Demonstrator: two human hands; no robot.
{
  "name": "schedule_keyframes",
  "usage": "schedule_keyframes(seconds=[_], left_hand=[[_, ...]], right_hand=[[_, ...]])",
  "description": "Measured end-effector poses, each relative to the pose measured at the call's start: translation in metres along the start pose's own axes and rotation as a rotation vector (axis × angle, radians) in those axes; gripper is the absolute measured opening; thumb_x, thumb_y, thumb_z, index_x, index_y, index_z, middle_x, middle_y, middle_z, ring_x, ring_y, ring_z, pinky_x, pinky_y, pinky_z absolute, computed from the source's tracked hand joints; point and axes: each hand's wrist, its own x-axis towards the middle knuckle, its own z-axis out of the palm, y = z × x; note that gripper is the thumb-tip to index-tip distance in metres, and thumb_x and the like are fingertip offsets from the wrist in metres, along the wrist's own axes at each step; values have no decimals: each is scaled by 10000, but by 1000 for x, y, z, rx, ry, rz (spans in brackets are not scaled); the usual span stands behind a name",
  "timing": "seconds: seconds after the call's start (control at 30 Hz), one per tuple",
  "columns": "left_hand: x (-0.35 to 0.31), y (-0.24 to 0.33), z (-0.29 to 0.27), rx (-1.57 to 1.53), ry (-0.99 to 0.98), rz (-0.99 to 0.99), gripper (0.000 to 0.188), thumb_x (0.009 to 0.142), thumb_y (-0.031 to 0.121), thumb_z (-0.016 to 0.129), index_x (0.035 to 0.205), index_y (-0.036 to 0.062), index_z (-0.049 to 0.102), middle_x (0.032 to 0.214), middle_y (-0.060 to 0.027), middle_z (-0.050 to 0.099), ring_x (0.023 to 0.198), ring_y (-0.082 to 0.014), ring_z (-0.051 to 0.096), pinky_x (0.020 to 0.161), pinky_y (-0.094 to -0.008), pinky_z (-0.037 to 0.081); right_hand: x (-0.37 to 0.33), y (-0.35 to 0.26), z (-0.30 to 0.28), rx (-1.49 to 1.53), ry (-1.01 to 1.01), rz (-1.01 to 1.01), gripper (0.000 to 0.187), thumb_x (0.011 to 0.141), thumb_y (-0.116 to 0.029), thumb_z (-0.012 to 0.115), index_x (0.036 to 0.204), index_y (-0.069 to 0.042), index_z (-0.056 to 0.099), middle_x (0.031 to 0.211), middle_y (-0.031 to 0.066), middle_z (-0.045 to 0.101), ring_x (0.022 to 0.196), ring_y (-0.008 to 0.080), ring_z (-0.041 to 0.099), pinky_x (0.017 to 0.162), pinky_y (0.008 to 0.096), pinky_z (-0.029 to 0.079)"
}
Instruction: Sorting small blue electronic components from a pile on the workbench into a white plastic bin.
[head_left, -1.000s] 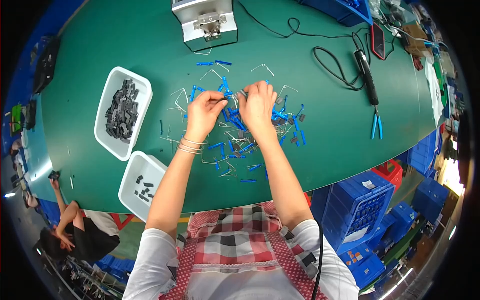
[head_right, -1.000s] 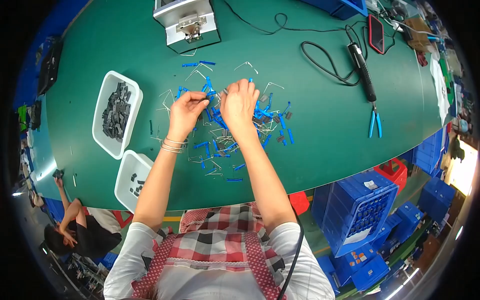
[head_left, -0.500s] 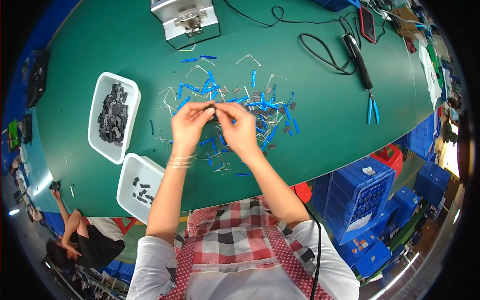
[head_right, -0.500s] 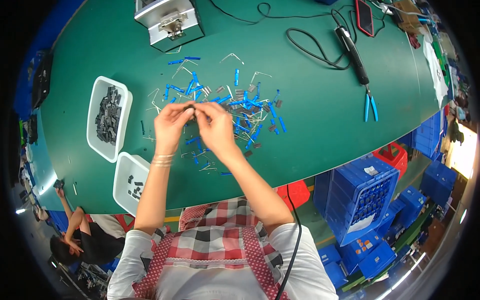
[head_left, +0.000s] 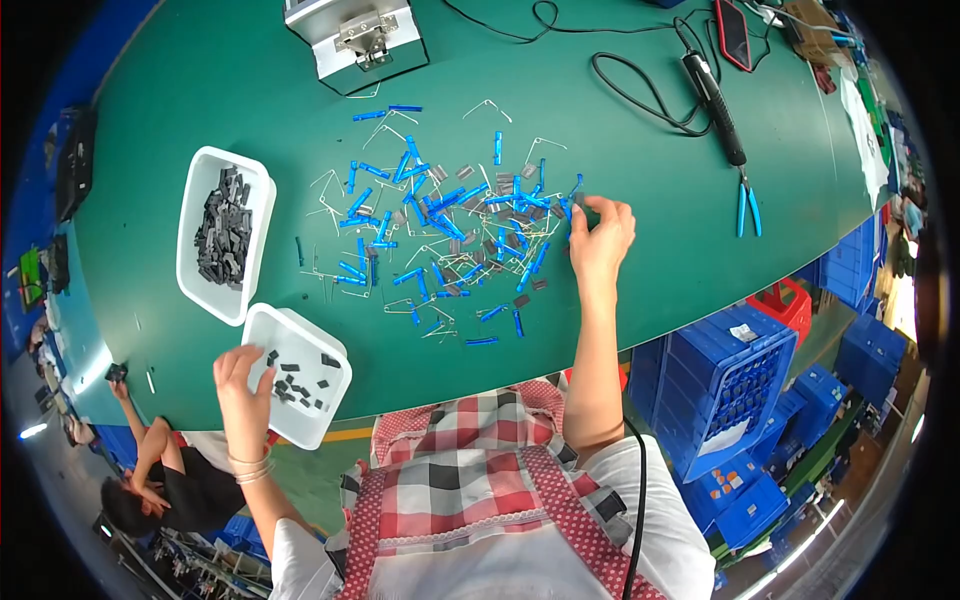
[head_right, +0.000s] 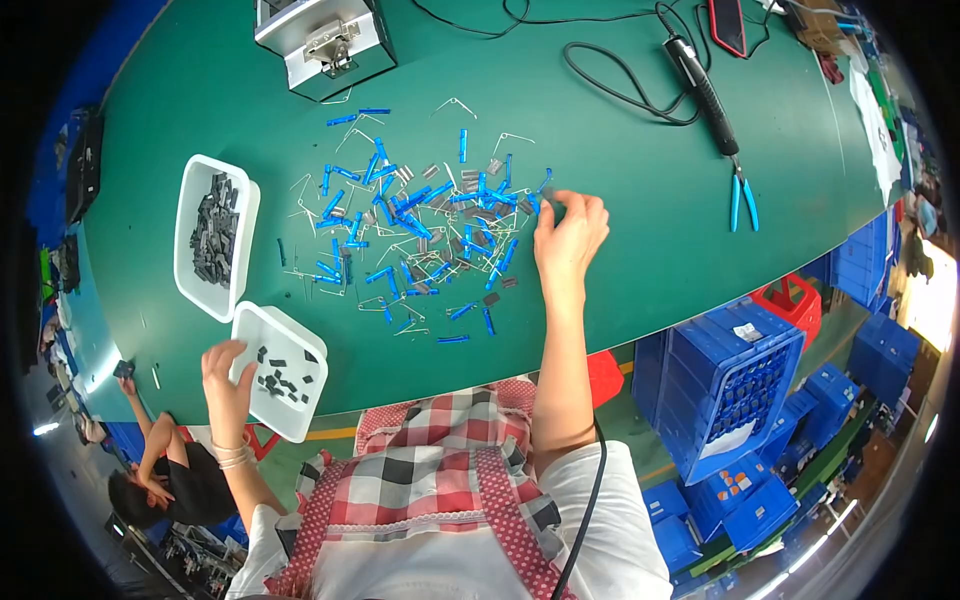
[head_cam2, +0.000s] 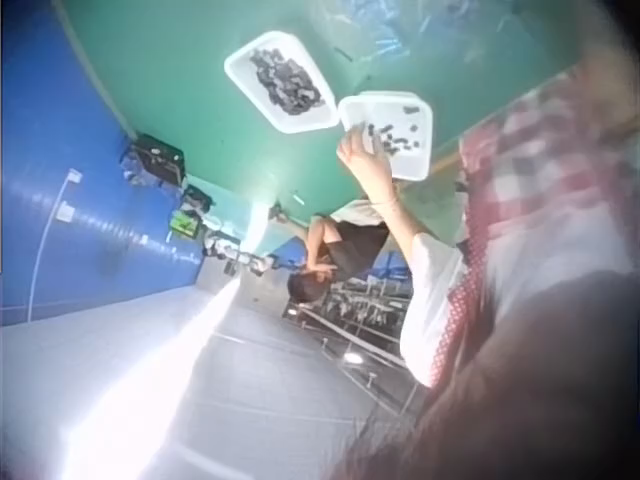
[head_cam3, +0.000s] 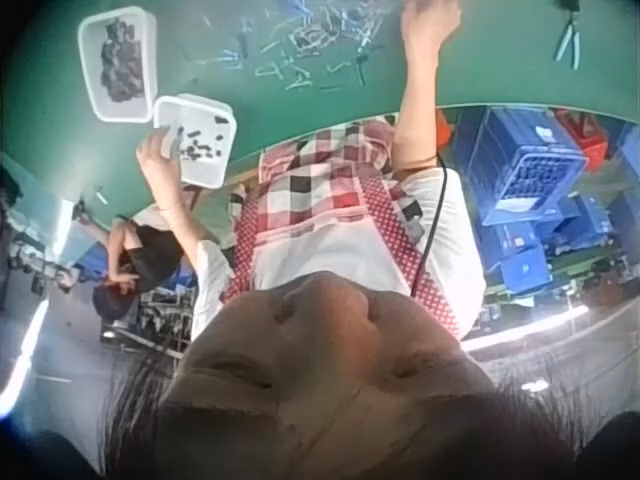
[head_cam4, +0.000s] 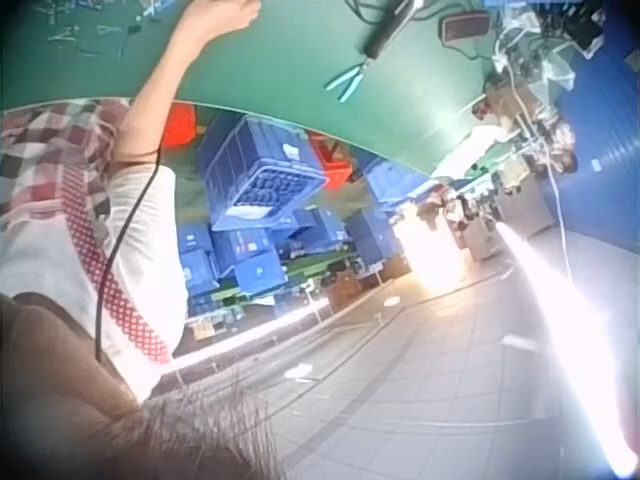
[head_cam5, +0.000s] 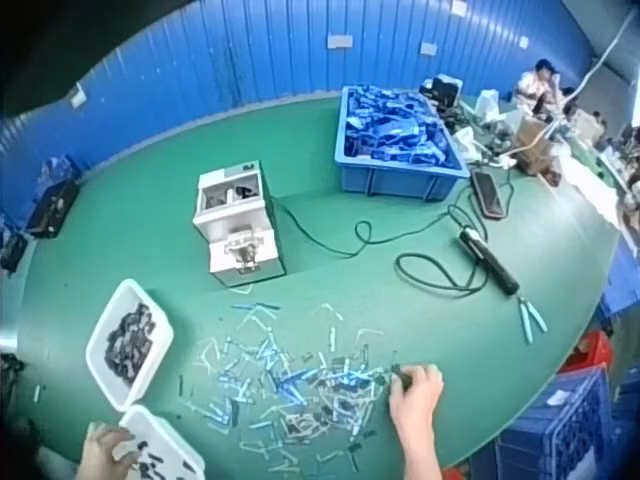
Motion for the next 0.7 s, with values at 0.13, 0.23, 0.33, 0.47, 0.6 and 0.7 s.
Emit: schedule_keyframes(seconds=[0.13,0.23,0.33,0.47,0.6,0.7], left_hand=[[60,79,23,-285,-3,221,248,778,7,734,1019,26,679,1017,-133,672,969,-333,601,879,-419,480],[98,136,57,-442,-32,497,203,785,30,735,982,36,683,971,-112,666,953,-308,604,848,-389,495],[130,192,103,-606,-35,638,151,802,19,713,949,30,683,916,-102,662,900,-297,606,817,-398,495],[162,248,151,-496,38,711,153,771,26,709,924,17,696,936,-89,640,955,-289,576,854,-386,495],[177,274,171,-268,55,643,188,729,75,758,903,15,720,991,-93,575,984,-279,529,863,-383,474],[180,279,177,-269,31,665,221,714,93,776,911,16,714,1005,-95,553,987,-280,519,862,-389,461]], right_hand=[[-4,8,5,97,-6,-16,125,806,-98,731,903,-46,673,973,124,632,948,322,570,839,422,449],[-11,2,-9,340,-2,171,88,834,-90,719,850,-23,664,799,92,670,732,241,609,656,357,480],[-26,-5,-28,347,-49,256,82,844,-89,709,834,-20,665,771,85,669,668,223,607,627,347,477],[-44,-1,-33,320,-66,120,84,798,-4,712,782,-25,632,784,90,670,728,250,630,671,369,502],[-41,5,-26,274,-20,7,113,739,9,729,771,-35,629,890,90,664,862,299,601,781,402,492],[-37,0,-20,156,-28,-92,116,722,-1,730,774,-38,633,893,88,657,894,308,566,824,410,467]])
